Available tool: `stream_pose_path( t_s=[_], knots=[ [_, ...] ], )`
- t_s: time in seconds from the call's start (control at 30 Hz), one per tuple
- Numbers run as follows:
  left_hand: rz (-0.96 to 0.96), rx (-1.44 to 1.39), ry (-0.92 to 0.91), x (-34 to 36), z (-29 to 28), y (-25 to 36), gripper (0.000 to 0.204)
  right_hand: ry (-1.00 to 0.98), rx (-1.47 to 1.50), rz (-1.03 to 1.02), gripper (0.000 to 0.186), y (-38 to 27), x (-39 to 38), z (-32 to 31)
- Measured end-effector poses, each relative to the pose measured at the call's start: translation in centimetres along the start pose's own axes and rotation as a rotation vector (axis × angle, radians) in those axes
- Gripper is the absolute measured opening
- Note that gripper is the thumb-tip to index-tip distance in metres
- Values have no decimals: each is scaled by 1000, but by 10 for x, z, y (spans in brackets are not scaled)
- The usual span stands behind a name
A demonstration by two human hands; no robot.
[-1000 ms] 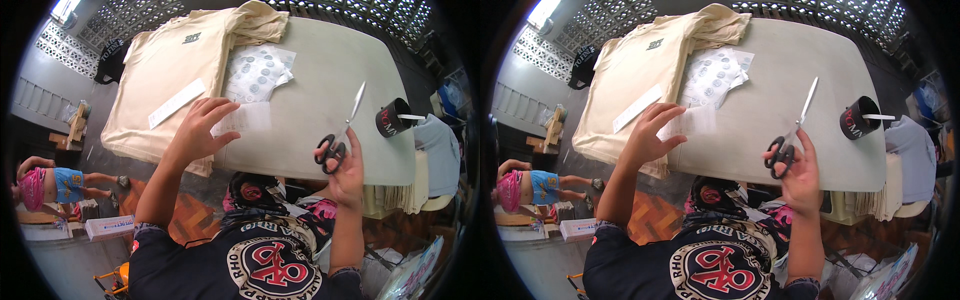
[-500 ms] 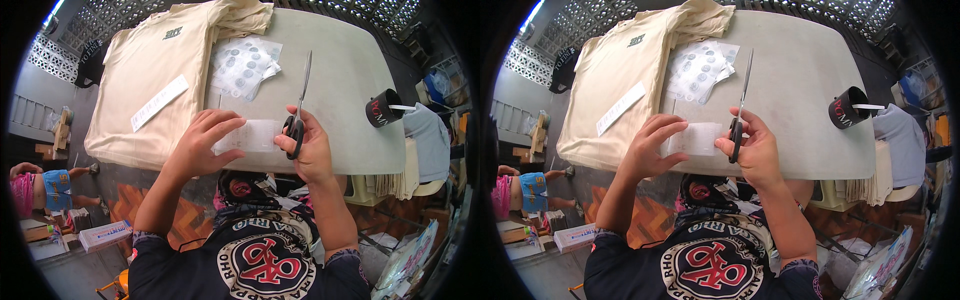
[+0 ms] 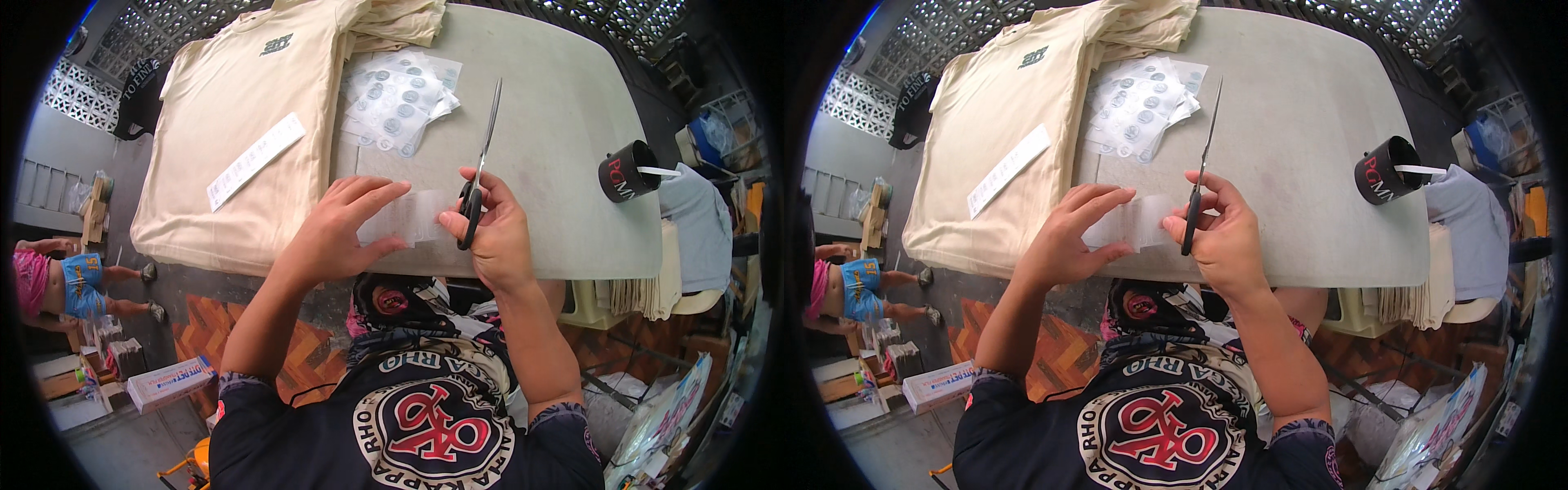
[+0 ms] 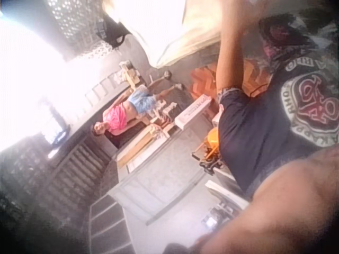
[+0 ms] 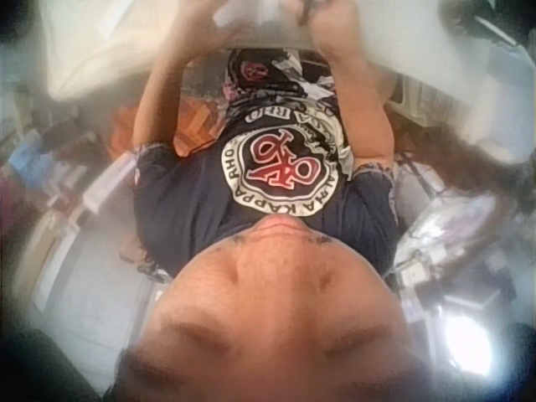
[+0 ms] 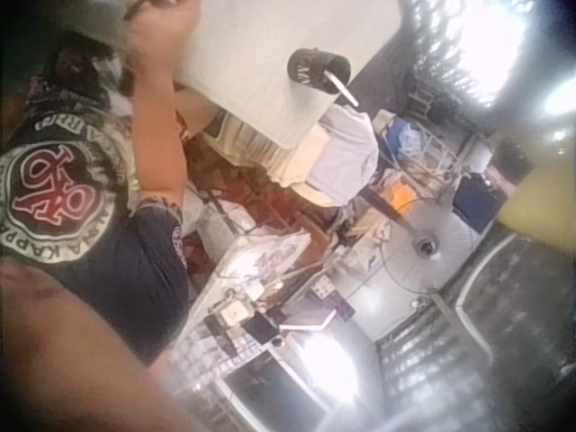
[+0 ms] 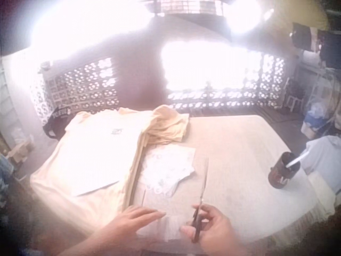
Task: The person writes on a small white label with a pen, then cuts the label with scissors. They place the label on a beige t-shirt and handle a plastic sheet with printed circles. The person continues to write on another label and cuts it.
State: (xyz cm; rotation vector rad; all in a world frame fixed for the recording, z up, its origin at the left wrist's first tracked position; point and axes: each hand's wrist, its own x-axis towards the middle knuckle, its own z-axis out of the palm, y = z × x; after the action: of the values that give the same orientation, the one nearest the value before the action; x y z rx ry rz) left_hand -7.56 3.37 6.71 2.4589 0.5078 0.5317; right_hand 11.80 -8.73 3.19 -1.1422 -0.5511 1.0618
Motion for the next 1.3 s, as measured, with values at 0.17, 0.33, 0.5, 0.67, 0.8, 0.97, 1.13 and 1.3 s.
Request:
stream_pose_path(
  t_s=[0.17, 0.33, 0.5, 0.67, 0.8, 0.97, 1.13, 1.3],
  knots=[
    [40, 59, 10, 3, 7, 3, 73, 55, -35, -32, 61, 1, 3, -3],
    [-124, -91, 16, 1, 4, 0, 78, 116, -194, -68, 58, -2, 4, -6],
    [-117, -125, 51, 3, -10, -8, 85, 127, -227, -91, 57, -2, 6, -8],
    [-189, -97, 38, -2, -25, -16, 83, 161, -294, -138, 57, -1, 9, -15],
    [-193, -16, 48, -12, -50, -23, 80, 186, -341, -146, 56, -2, 10, -18],
    [-189, 104, 176, -15, -83, -12, 80, 240, -990, -652, 55, -7, 11, -18],
    [-60, 93, 226, -6, -43, 27, 76, 184, -463, -492, 62, -21, -10, -23],
    [294, 225, 85, 25, 15, 42, 80, 126, 81, 40, 65, -33, -45, -43]
  ],
)
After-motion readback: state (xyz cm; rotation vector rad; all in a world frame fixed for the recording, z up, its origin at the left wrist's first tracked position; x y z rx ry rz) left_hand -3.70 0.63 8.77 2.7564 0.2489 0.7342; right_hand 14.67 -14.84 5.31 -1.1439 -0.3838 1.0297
